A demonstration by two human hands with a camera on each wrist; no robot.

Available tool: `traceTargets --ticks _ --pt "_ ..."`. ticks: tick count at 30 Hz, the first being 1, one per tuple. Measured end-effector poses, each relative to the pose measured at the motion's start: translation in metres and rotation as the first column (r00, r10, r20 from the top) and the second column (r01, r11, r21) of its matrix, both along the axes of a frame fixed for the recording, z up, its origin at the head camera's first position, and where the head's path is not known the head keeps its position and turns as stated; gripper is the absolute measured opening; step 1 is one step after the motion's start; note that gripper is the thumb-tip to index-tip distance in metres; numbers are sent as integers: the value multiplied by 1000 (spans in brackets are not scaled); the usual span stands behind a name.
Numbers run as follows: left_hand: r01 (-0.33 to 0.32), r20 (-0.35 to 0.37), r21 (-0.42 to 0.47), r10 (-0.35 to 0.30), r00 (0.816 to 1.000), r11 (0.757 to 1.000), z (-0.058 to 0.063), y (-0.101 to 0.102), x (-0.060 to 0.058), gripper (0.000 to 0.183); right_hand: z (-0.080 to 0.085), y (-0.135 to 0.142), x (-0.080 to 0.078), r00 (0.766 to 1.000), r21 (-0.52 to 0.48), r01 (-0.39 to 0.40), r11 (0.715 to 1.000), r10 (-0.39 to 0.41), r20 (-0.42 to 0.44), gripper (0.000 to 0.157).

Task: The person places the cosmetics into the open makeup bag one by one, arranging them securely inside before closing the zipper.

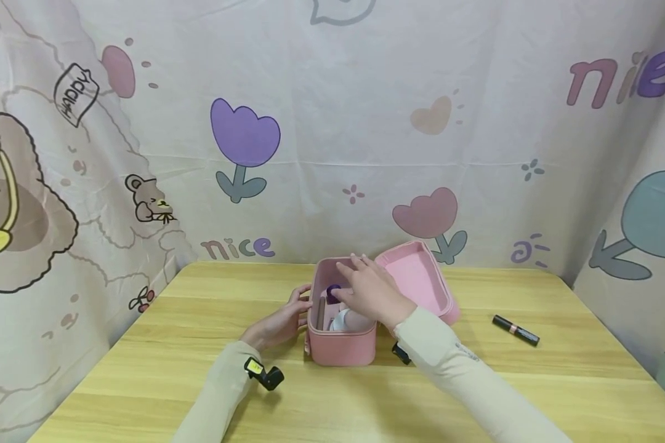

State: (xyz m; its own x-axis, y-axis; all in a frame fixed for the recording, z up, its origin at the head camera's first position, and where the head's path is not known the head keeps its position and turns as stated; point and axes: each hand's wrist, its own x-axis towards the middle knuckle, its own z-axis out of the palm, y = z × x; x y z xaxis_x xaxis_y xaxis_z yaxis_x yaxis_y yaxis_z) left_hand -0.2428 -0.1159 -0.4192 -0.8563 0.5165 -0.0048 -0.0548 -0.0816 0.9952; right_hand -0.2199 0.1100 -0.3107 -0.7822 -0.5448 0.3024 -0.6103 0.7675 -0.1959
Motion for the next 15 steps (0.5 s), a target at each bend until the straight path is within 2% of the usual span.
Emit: traceTargets --ticks 4,6,11,15 --pt "-1 -3 -5 1 1000 1000 0 -1 0 61 10 14 5 1000 -86 14 996 -14 3 60" --pt "-2 -5 -6 2 1000 1000 0 -2 0 61 13 22 8 999 -131 23 991 -26 -23 61" --pt "-5 -10 -12 5 1000 1000 2 -2 1 61 15 41 13 985 -221 44 974 -79 -154 58" --pt "5 -5 -10 -5 1000 1000 1 -1 0 62 12 60 16 958 -357 24 934 -124 -260 54"
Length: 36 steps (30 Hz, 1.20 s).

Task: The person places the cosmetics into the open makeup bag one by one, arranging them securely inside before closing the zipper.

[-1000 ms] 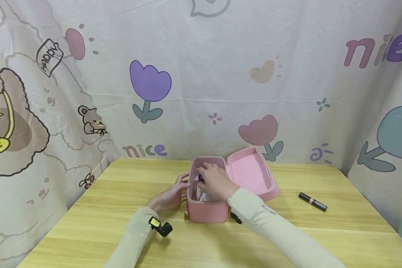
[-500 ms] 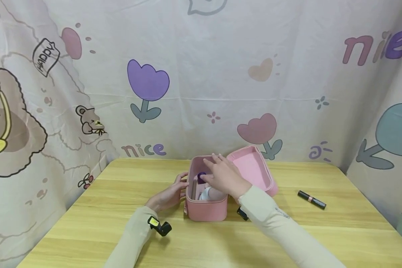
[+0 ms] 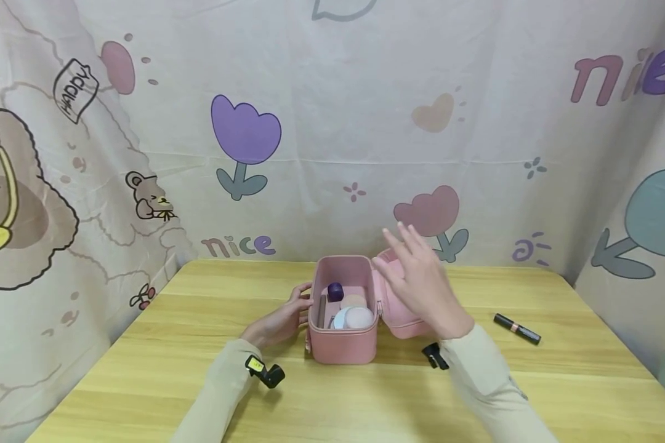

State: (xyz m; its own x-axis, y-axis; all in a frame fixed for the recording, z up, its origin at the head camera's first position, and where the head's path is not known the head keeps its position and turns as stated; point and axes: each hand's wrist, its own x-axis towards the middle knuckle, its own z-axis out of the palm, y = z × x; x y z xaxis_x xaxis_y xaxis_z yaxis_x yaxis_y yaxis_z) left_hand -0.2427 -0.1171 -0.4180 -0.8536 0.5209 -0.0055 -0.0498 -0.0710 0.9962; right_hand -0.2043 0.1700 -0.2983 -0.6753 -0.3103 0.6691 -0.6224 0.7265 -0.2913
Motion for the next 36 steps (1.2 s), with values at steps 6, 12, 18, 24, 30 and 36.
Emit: traceTargets --ticks 6,12,18,24,30,36 --pt "13 7 5 -13 1000 1000 -1 0 -1 61 0 39 2 986 -228 5 974 -43 -162 46" --pt "5 11 4 -5 1000 1000 2 0 -1 62 1 75 5 980 -488 60 871 -145 -138 40" --pt "24 9 -3 -24 1000 1000 0 -1 -2 63 -7 109 7 966 -633 185 752 -257 -24 39" --pt "16 8 7 -16 1000 1000 1 0 -2 63 -23 141 4 924 -617 352 703 -368 108 44" --pt "9 10 10 -9 1000 1000 1 0 -3 62 -39 168 -3 888 -424 454 784 -358 290 55" --pt "9 18 2 -9 1000 1000 0 1 -2 62 -61 186 -16 874 -220 396 892 -292 389 68"
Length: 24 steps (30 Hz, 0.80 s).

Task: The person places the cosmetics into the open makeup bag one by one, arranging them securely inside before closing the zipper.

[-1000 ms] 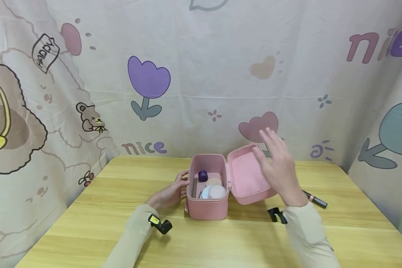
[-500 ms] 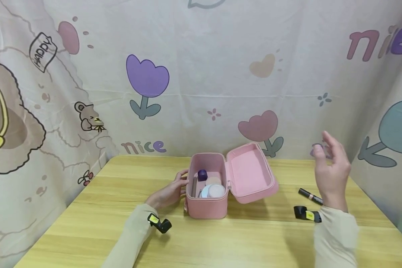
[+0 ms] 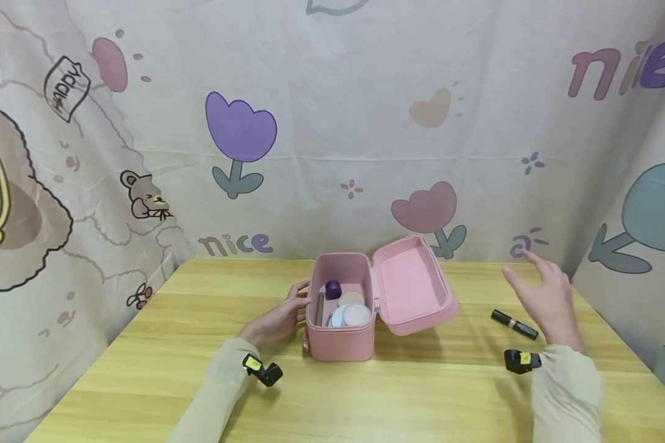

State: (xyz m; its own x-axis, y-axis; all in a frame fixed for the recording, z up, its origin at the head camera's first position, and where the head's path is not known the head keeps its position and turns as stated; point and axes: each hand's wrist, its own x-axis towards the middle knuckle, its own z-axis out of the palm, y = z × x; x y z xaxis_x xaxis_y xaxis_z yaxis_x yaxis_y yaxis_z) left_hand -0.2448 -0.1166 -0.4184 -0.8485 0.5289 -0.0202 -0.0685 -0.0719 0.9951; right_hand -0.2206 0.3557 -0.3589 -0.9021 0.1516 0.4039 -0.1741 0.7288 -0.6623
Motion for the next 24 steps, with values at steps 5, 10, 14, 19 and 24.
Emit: traceTargets --ticks 5,10,14,19,24 --pt "-1 5 -1 1 1000 1000 -1 1 0 61 -17 3 -11 998 109 -41 993 36 48 64" --pt "-3 3 -2 3 1000 1000 -1 1 1 61 -36 9 -15 993 156 -59 986 42 110 58" --pt "4 -3 7 -4 1000 1000 -1 2 2 61 -47 16 -16 988 174 -68 982 43 147 61" --pt "1 -14 11 -1 1000 1000 -2 2 2 61 -56 20 -19 978 169 -94 981 60 198 63" --pt "1 -26 23 0 1000 1000 -4 1 0 60 -61 20 -20 974 140 -94 986 62 219 63"
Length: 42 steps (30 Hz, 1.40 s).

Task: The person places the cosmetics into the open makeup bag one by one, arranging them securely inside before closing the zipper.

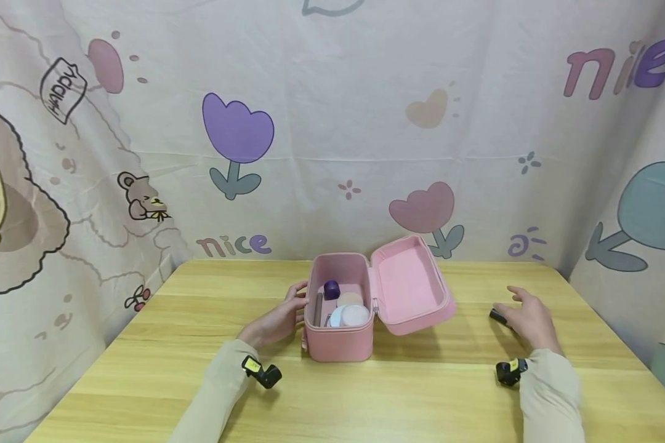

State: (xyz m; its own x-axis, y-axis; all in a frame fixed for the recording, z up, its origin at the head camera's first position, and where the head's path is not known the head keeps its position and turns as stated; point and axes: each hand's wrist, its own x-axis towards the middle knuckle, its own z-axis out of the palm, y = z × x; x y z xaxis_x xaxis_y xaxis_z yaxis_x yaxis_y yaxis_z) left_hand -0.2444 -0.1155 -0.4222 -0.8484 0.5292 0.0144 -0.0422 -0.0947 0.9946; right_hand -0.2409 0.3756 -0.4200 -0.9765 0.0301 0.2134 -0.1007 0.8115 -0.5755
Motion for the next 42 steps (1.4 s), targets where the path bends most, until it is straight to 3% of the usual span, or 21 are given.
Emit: traceTargets --ticks 25,42 --pt "2 10 -3 -2 1000 1000 2 0 0 61 -1 4 -1 983 85 -75 994 59 174 72" --pt "-2 15 -4 2 1000 1000 1 -1 1 61 -6 7 1 991 88 -84 993 75 110 57"
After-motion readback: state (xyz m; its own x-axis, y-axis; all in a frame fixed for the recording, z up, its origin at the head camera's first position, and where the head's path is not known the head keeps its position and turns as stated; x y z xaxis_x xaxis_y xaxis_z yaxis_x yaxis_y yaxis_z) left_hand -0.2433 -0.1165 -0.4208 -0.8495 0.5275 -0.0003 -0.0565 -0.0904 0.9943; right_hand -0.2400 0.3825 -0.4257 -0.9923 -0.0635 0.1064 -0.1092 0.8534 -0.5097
